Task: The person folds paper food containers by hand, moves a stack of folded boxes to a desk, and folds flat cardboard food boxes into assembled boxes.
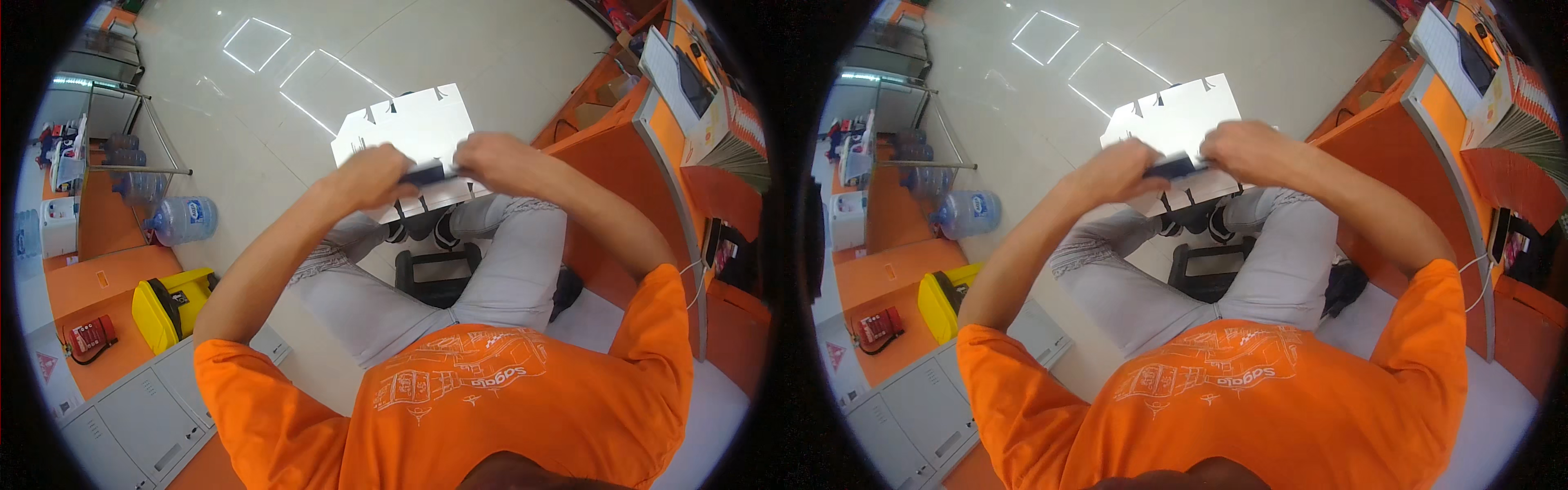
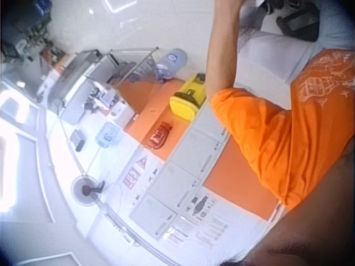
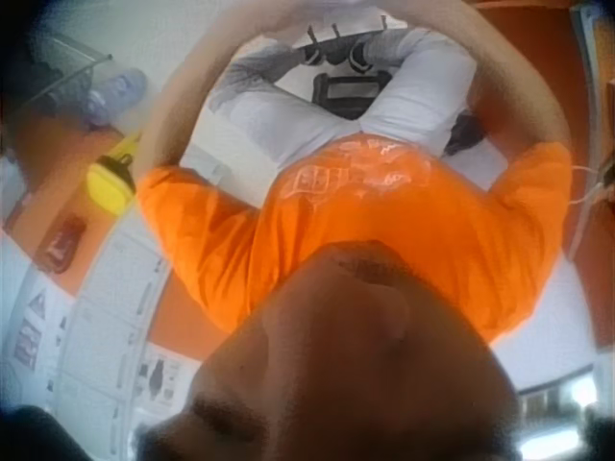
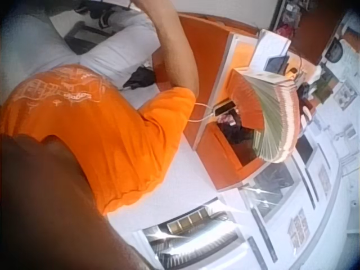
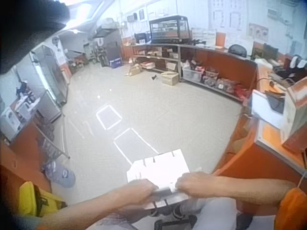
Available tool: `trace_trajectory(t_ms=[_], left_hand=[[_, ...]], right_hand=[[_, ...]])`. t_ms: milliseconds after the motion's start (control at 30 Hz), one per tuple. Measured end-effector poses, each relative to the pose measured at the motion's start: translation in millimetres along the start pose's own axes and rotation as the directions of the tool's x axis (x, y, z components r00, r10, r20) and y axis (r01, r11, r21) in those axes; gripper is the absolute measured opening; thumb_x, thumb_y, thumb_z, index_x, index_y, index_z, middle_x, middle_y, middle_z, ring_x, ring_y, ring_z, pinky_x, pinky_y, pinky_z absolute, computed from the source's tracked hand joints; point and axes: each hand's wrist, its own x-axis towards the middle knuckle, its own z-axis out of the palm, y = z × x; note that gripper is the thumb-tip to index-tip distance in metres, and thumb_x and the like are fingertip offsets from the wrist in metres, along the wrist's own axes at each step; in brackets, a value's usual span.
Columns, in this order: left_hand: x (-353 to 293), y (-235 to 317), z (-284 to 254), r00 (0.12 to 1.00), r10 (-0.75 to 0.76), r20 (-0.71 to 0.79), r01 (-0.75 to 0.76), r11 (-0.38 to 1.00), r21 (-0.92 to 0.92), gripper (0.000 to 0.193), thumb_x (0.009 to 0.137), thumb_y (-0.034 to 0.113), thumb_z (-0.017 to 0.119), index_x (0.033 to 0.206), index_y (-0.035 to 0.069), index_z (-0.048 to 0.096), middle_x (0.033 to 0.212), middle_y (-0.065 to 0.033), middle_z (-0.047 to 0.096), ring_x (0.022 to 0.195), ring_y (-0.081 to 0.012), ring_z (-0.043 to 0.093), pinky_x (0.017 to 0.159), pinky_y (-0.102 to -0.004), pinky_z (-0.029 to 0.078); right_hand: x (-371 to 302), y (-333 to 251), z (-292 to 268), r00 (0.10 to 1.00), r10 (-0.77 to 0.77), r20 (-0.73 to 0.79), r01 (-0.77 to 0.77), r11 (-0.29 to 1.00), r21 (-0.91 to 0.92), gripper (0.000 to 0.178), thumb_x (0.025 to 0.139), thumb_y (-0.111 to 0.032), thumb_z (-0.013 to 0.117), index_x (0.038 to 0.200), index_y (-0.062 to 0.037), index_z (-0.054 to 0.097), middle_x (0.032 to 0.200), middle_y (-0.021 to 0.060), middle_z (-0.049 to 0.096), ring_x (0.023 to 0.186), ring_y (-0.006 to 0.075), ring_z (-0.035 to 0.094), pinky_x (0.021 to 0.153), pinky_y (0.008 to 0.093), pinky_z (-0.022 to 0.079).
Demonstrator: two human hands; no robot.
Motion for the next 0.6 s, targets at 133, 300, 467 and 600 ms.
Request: trace_trajectory(t_ms=[133,300,467,600], left_hand=[[5,4,-54,0.989,-0.014,-0.146,0.044,0.978,0.204,0.020,0.092,0.023,0.069,0.094,0.003,0.071,0.092,-0.0160,0.070,0.090,-0.0388,0.068,0.076,-0.0498,0.056],[3,-7,15,0.973,0.063,-0.223,0.006,0.955,0.296,0.014,0.092,0.019,0.065,0.095,0.005,0.066,0.095,-0.0124,0.067,0.090,-0.0335,0.069,0.075,-0.0470,0.058],[20,-26,150,0.998,-0.029,-0.053,0.030,0.999,0.013,0.027,0.095,0.031,0.068,0.091,0.004,0.069,0.092,-0.0155,0.069,0.091,-0.0360,0.070,0.081,-0.0476,0.057],[54,-55,216,0.999,0.027,-0.038,-0.028,0.999,-0.033,0.053,0.095,0.055,0.064,0.089,0.003,0.071,0.088,-0.0156,0.070,0.086,-0.0376,0.070,0.077,-0.0481,0.057]], right_hand=[[10,2,-35,0.953,-0.059,-0.297,-0.004,0.979,-0.206,0.007,0.090,-0.009,0.059,0.091,-0.0049,0.064,0.093,0.0103,0.065,0.092,0.0316,0.065,0.079,0.0441,0.055],[3,14,12,0.937,-0.184,-0.298,0.084,0.944,-0.319,0.004,0.086,-0.007,0.060,0.089,-0.0063,0.064,0.091,0.0081,0.064,0.092,0.0282,0.065,0.076,0.0404,0.055],[-6,48,139,0.999,0.013,-0.041,-0.015,0.999,-0.041,0.007,0.087,-0.010,0.063,0.091,-0.0041,0.065,0.093,0.0124,0.065,0.094,0.0336,0.066,0.081,0.0456,0.054],[-11,80,192,0.970,0.184,0.158,-0.213,0.958,0.193,0.014,0.090,-0.013,0.070,0.098,-0.0013,0.069,0.099,0.0177,0.068,0.100,0.0399,0.065,0.088,0.0472,0.051]])
